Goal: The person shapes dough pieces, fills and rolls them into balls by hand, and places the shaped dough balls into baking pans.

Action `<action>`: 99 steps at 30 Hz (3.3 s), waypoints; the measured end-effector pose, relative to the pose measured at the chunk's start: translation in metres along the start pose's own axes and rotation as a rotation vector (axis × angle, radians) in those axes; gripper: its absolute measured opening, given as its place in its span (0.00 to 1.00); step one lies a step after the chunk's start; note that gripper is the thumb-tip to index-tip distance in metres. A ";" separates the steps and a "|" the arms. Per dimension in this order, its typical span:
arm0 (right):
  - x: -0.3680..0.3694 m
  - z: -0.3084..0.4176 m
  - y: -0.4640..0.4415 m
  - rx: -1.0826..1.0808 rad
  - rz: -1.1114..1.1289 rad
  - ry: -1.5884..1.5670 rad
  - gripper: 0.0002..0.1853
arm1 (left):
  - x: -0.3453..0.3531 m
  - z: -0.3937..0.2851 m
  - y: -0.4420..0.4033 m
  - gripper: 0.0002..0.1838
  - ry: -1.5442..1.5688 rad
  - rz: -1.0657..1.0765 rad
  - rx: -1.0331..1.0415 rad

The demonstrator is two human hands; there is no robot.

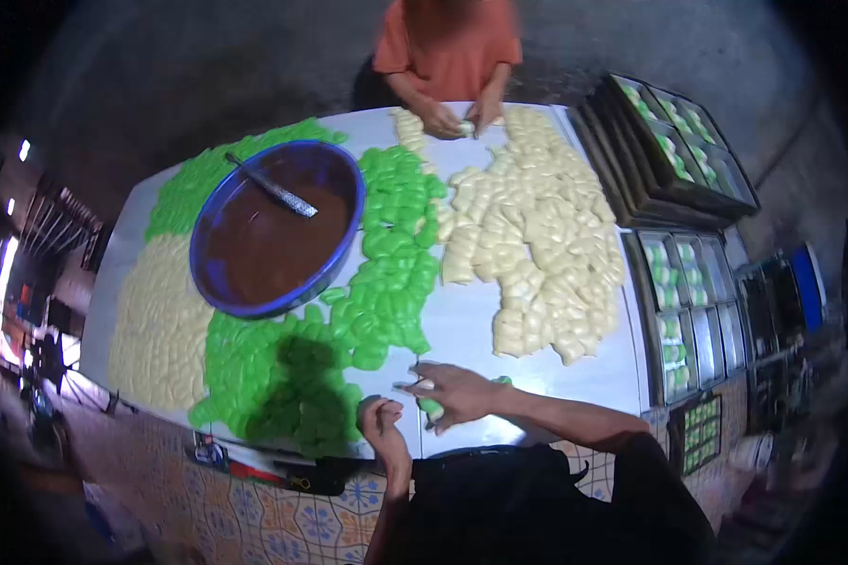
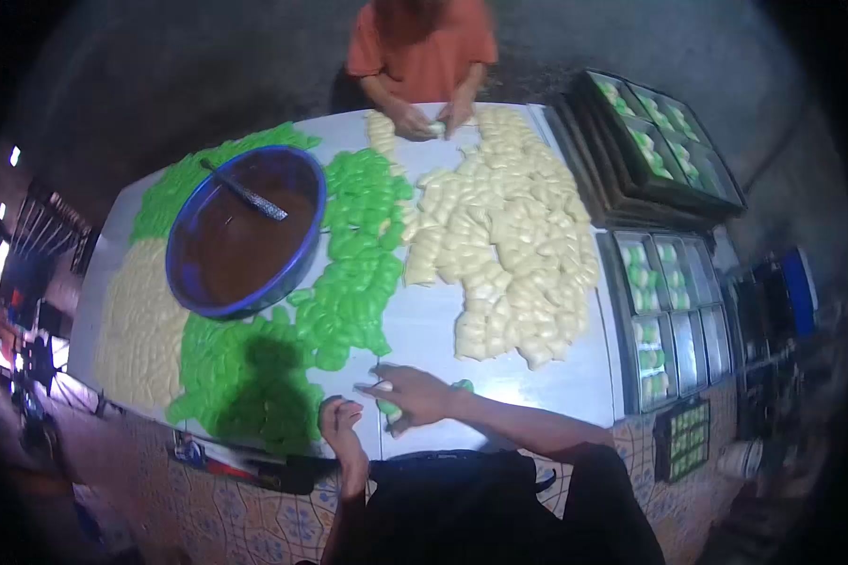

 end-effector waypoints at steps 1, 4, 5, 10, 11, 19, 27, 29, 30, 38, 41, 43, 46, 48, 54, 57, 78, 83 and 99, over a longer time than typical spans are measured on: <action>0.005 0.006 0.005 -0.029 0.071 0.022 0.46 | 0.001 -0.002 -0.003 0.07 0.000 -0.018 -0.011; 0.035 -0.004 0.014 -0.075 -0.119 -0.072 0.24 | 0.007 -0.009 -0.016 0.06 -0.087 -0.028 0.049; 0.038 -0.006 0.017 -0.006 -0.055 -0.180 0.19 | 0.012 -0.019 -0.015 0.06 -0.161 0.003 0.098; 0.010 -0.021 0.083 0.230 -0.268 -0.983 0.37 | 0.055 -0.016 0.002 0.10 -0.778 0.342 0.406; -0.012 -0.022 0.108 0.290 -0.216 -1.148 0.41 | 0.076 -0.024 0.008 0.12 -0.854 0.410 0.461; -0.166 -0.122 0.414 1.058 -0.933 -0.627 0.33 | 0.224 -0.044 0.139 0.30 -1.256 0.694 1.160; -0.220 -0.227 0.593 1.553 -1.179 0.151 0.42 | 0.170 0.032 0.083 0.21 -0.020 0.384 0.313; -0.217 -0.233 0.583 1.538 -1.122 0.269 0.49 | 0.193 0.007 0.088 0.18 -0.093 0.449 0.250; -0.222 -0.223 0.573 1.454 -1.270 0.327 0.45 | 0.198 -0.001 0.090 0.17 -0.136 0.469 0.216; -0.141 -0.118 0.326 0.572 -0.631 -0.384 0.22 | 0.177 -0.016 0.099 0.15 -0.238 0.009 0.282; -0.081 -0.088 0.262 0.343 -0.316 -0.412 0.26 | 0.151 -0.032 0.106 0.14 -0.087 -0.136 0.261; -0.046 -0.077 0.220 0.271 -0.235 -0.258 0.26 | 0.138 -0.045 0.110 0.13 -0.102 -0.198 0.247; -0.012 -0.062 0.184 0.164 -0.204 0.156 0.26 | 0.126 -0.043 0.119 0.12 -0.152 -0.151 0.189; 0.029 -0.090 0.165 0.247 -0.236 -0.111 0.25 | 0.135 -0.051 0.126 0.11 -0.299 -0.007 0.241; -0.074 -0.049 0.151 0.299 -0.370 -0.856 0.24 | 0.157 -0.071 0.137 0.15 -0.249 0.176 0.067; -0.079 -0.035 0.145 0.329 -0.467 -1.082 0.23 | 0.167 -0.083 0.127 0.17 -0.379 0.245 0.153; -0.052 -0.041 0.010 0.215 -0.344 -1.362 0.62 | 0.156 -0.161 -0.099 0.50 0.919 0.782 -0.171; -0.040 -0.053 0.017 0.388 -0.615 -1.104 0.55 | 0.112 -0.156 -0.312 0.35 -0.863 0.351 0.255; -0.037 -0.041 0.001 0.686 -0.416 -1.851 0.20 | 0.144 -0.124 -0.061 0.60 0.401 0.743 -0.553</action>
Point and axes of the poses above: each hand's wrist, its own y-axis away from the middle knuckle, its own x-axis out of the palm, z = x × y, the point moved 7 cm from there along -y, towards the middle knuckle, and after that the axes turned 6 degrees about x, right-handed, at the moved point
